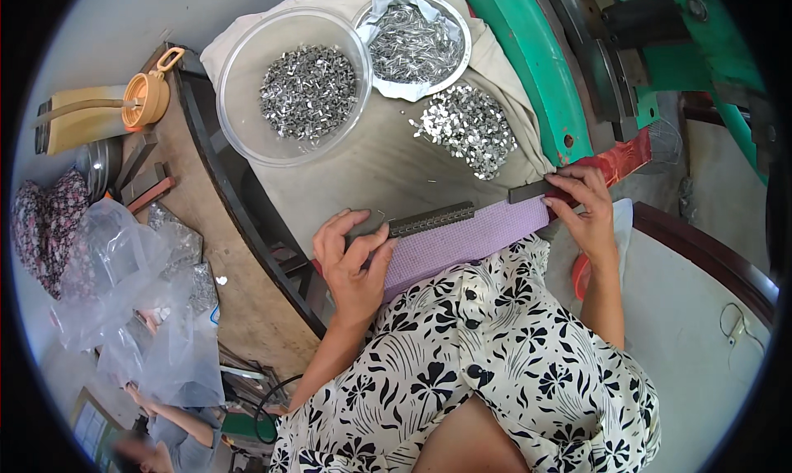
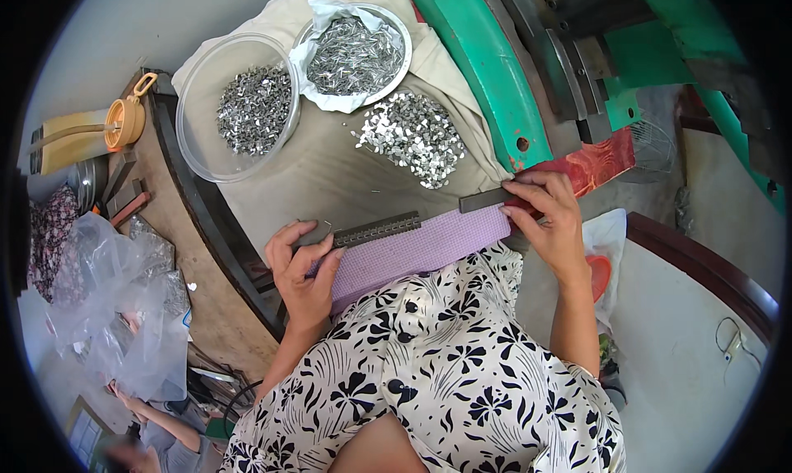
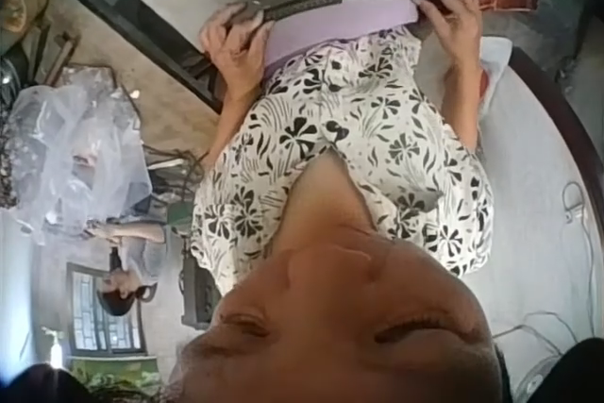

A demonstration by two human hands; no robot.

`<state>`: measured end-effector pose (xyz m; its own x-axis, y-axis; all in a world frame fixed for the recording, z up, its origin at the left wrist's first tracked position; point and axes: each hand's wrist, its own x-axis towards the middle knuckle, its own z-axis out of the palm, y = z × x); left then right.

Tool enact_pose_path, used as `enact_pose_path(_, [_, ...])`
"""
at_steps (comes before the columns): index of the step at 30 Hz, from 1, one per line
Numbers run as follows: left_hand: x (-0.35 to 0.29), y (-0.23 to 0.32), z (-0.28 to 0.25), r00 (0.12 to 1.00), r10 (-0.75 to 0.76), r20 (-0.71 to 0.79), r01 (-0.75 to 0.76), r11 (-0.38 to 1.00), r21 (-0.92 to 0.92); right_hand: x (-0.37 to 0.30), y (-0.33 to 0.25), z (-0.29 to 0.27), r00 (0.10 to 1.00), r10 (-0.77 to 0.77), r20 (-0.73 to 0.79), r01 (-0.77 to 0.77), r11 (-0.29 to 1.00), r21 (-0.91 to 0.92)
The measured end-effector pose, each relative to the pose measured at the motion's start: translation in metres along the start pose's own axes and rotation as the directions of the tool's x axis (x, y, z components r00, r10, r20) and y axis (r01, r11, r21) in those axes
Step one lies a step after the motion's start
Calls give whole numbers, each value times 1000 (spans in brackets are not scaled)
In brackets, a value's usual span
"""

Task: Assembling small metal parts by placing them onto a strip and then using a manual press machine.

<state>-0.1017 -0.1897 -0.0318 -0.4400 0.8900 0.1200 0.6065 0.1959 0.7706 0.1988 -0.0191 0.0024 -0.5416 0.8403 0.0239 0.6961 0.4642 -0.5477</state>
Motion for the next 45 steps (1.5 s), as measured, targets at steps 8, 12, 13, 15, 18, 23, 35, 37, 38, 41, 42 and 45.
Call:
enact_pose_path(8, [0,-2,1,1000,3,6,-3,1000,1,-1,6,-4,997,74,19,-75,996,48])
enact_pose_path(12, [-1,-2,1,1000,3,12,-3,1000,9,-3,3,-5,996,82,27,-83,995,50])
enact_pose_path(13, [-1,-2,2,1000,0,10,0,1000,10,-6,4,-4,998,65,19,-66,997,44])
enact_pose_path(15, [-1,-2,2,1000,-2,7,2,1000,8,-10,4,-4,999,49,10,-50,998,34])
enact_pose_path(18, [2,1,3,1000,10,10,-10,1000,21,-14,1,-5,998,58,-37,-57,998,15])
enact_pose_path(23, [2,2,2,1000,12,5,-12,999,39,-17,-10,-1,987,87,-136,-79,995,68])
enact_pose_path(35, [3,3,3,999,44,5,-44,998,40,-8,-33,13,989,58,-134,-51,997,52])
enact_pose_path(37, [3,1,3,999,40,-5,-40,998,55,-6,-37,15,989,41,-139,-32,997,70])
enact_pose_path(38, [2,1,5,999,42,-12,-41,998,41,-5,-38,14,988,49,-145,-38,997,74])
enact_pose_path(41, [2,1,5,999,42,-21,-41,999,27,-1,-39,16,987,36,-157,-25,997,72])
enact_pose_path(42, [2,1,4,999,44,-21,-43,999,32,0,-41,16,988,26,-155,-15,997,75])
enact_pose_path(45, [0,0,4,999,32,-14,-31,999,29,3,-42,17,989,-8,-148,18,998,66])
